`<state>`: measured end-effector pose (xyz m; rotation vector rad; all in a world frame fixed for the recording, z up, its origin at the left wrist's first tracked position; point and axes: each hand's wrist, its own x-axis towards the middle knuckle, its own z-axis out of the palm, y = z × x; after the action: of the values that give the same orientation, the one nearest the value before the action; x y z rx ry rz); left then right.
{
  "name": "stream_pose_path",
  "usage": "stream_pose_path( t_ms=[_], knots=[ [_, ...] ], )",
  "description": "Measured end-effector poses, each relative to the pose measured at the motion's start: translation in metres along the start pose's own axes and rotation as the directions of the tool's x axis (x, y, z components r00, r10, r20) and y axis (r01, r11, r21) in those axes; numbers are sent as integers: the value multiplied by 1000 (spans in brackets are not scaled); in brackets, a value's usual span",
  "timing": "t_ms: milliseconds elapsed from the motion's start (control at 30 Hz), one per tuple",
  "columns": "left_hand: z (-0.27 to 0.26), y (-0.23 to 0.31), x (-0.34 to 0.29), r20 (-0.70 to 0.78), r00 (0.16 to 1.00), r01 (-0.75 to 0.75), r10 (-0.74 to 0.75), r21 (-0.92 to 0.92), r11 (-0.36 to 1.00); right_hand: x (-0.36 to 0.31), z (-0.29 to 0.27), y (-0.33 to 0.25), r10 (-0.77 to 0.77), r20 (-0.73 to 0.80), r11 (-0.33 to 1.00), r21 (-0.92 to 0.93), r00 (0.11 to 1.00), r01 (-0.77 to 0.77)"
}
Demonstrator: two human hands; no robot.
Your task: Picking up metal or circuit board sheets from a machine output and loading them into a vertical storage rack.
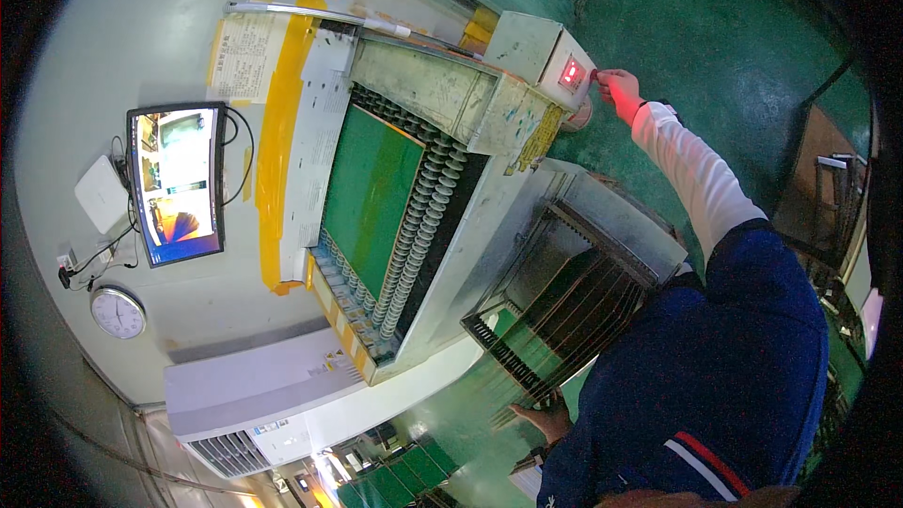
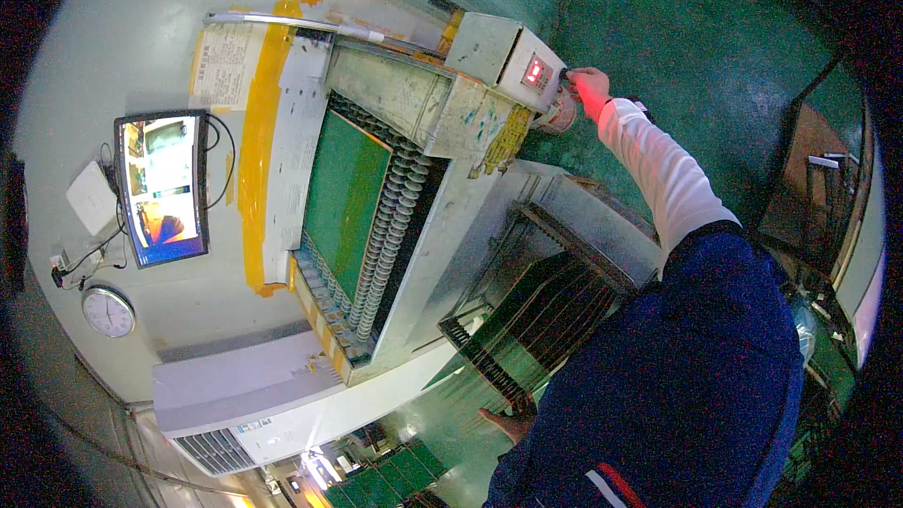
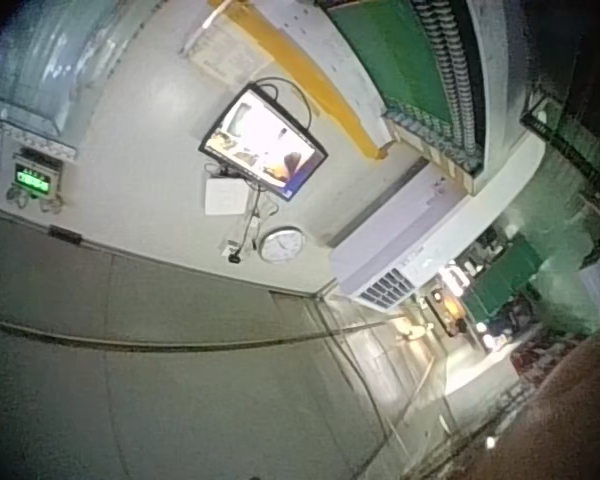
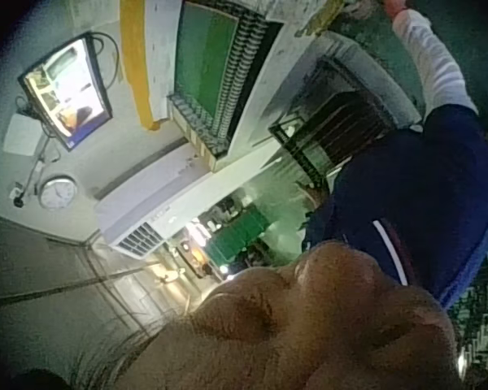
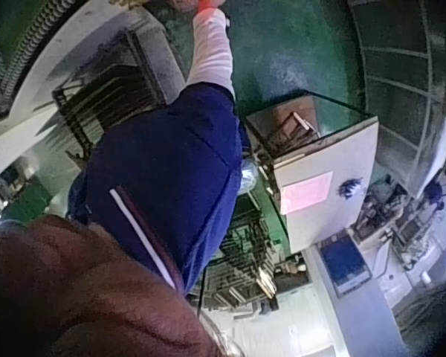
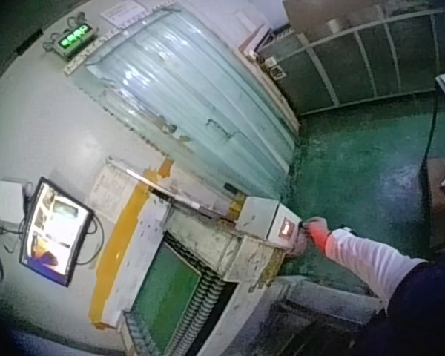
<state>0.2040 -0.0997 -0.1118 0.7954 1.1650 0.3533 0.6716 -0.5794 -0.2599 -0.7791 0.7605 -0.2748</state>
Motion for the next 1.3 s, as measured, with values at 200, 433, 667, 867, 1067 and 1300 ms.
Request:
stream_pose_path(
  t_ms=[200, 433, 667, 867, 1067, 1300],
  knots=[
    [-15, 0, 11, 96, 995, 20, -17, -28, 999, -4, 1, -2, 15, 3, 1000, 10, 1000, -15],
    [-66, -8, 57, 338, 936, -185, 96, 244, 952, -9, 4, -7, 2, -54, 999, -34, 999, -4],
    [-83, -5, 81, 373, 928, -96, 28, 166, 981, -4, -3, -5, -6, -62, 1000, -25, 998, 4],
    [-60, -4, 48, 270, 961, -98, 65, 111, 989, -10, 9, -5, -4, -54, 1000, 2, 999, 4],
    [-97, -7, 87, 329, 940, -170, 89, 226, 959, -10, 9, -8, -6, -50, 1000, -20, 999, 5],
    [-33, -5, 39, 192, 980, -70, 54, 79, 994, 3, -14, -3, 5, -43, 1000, 6, 999, -4]
  ],
)
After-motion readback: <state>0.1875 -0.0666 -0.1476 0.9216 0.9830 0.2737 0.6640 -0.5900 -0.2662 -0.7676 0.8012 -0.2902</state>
